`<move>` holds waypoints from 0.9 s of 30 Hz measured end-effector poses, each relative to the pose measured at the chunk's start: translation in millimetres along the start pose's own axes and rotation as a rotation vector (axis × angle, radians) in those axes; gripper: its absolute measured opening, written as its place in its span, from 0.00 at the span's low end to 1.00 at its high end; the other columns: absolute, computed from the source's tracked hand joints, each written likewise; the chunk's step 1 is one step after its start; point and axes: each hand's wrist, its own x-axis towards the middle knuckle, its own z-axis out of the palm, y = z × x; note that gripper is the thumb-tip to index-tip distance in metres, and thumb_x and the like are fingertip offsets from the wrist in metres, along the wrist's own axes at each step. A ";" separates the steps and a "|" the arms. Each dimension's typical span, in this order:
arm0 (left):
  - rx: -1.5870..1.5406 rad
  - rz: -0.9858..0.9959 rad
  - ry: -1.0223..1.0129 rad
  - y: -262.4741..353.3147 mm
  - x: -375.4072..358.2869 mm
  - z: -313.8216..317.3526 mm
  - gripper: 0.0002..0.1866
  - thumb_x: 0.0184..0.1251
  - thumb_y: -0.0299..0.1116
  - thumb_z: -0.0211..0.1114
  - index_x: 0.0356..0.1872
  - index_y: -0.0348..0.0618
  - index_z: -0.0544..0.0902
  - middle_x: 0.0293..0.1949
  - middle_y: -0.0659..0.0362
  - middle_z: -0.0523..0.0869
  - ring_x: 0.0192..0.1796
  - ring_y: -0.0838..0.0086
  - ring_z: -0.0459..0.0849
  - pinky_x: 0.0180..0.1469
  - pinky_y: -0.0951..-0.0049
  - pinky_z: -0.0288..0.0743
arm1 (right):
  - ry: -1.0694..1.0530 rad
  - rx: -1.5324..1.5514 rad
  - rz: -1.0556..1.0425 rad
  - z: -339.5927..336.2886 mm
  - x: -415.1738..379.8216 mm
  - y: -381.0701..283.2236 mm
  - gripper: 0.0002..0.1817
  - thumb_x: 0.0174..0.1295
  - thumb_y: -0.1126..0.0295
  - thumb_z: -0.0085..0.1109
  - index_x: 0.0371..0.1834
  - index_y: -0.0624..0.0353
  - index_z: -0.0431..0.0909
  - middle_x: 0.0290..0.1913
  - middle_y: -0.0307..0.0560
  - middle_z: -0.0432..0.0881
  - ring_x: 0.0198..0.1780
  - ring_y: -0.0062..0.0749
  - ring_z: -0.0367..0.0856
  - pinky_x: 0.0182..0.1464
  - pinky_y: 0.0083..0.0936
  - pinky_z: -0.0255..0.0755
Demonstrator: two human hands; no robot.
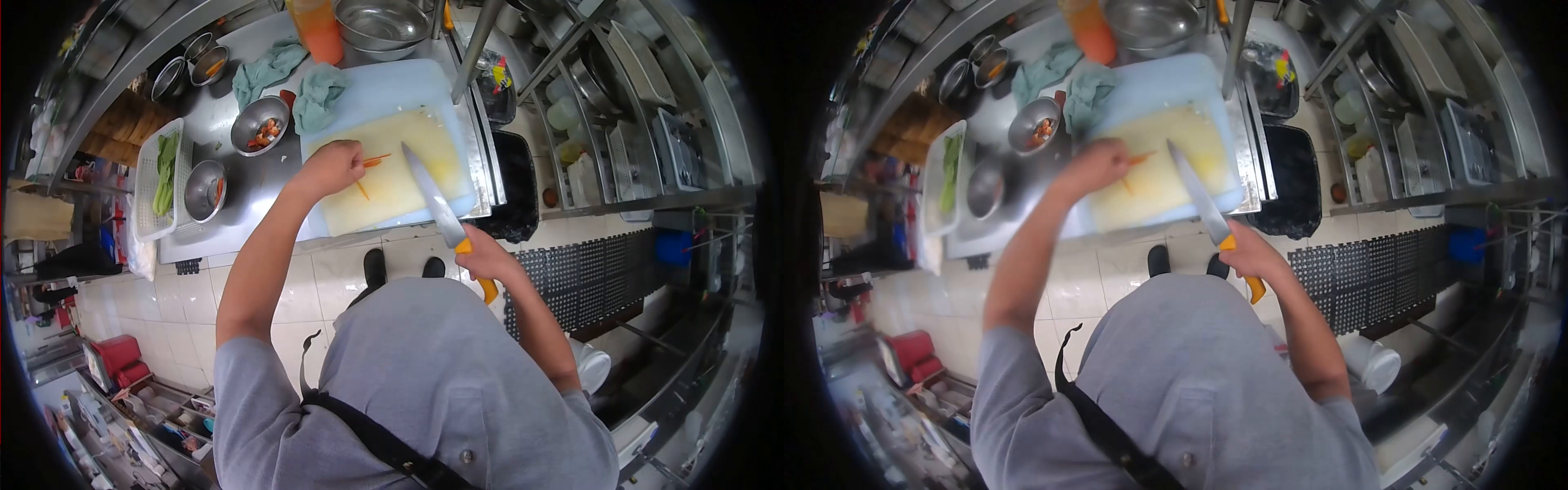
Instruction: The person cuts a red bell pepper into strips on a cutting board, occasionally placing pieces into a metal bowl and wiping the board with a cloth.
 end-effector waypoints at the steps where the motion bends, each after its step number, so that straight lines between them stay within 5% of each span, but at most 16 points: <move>1: -0.202 -0.121 -0.003 5.2 -3.7 -6.5 0.06 0.70 0.29 0.65 0.40 0.36 0.84 0.42 0.50 0.92 0.44 0.54 0.90 0.53 0.58 0.85 | 0.002 -0.011 -0.011 -0.9 0.6 1.7 0.36 0.65 0.76 0.64 0.79 0.62 0.69 0.42 0.50 0.84 0.26 0.30 0.83 0.27 0.30 0.80; 8: -0.467 -0.240 0.278 19.9 -11.0 -16.7 0.05 0.70 0.25 0.67 0.43 0.35 0.86 0.41 0.48 0.93 0.42 0.53 0.91 0.50 0.61 0.84 | 0.002 -0.012 -0.033 -1.6 3.4 3.9 0.35 0.66 0.76 0.64 0.78 0.62 0.69 0.42 0.50 0.84 0.26 0.29 0.82 0.28 0.30 0.80; 14: 0.122 0.077 0.055 6.7 26.5 16.4 0.08 0.72 0.29 0.64 0.44 0.35 0.87 0.43 0.48 0.93 0.47 0.49 0.91 0.57 0.54 0.85 | -0.046 -0.042 0.020 -8.9 -1.6 -10.4 0.32 0.66 0.77 0.63 0.76 0.63 0.71 0.43 0.50 0.84 0.27 0.29 0.83 0.27 0.30 0.79; 21: 0.009 -0.210 -0.081 -5.4 34.5 14.8 0.11 0.69 0.35 0.67 0.39 0.38 0.90 0.45 0.44 0.93 0.51 0.47 0.91 0.58 0.50 0.84 | -0.010 -0.135 0.047 -8.1 -14.3 -16.7 0.33 0.67 0.74 0.65 0.76 0.64 0.70 0.45 0.55 0.85 0.28 0.31 0.84 0.29 0.32 0.80; 23: -0.003 -0.269 -0.098 -17.2 33.9 22.1 0.11 0.68 0.36 0.67 0.38 0.38 0.90 0.46 0.43 0.93 0.51 0.46 0.91 0.58 0.51 0.85 | -0.014 -0.198 0.097 -9.1 -20.5 -26.6 0.33 0.66 0.72 0.65 0.76 0.65 0.70 0.50 0.62 0.87 0.38 0.44 0.90 0.41 0.37 0.84; 27: -0.065 -0.360 0.001 -4.2 19.3 18.5 0.12 0.68 0.35 0.67 0.40 0.35 0.90 0.44 0.40 0.93 0.49 0.44 0.92 0.57 0.52 0.87 | 0.053 -0.298 -0.053 -6.4 -23.8 -19.7 0.23 0.66 0.72 0.63 0.65 0.63 0.74 0.44 0.54 0.84 0.31 0.33 0.85 0.34 0.34 0.80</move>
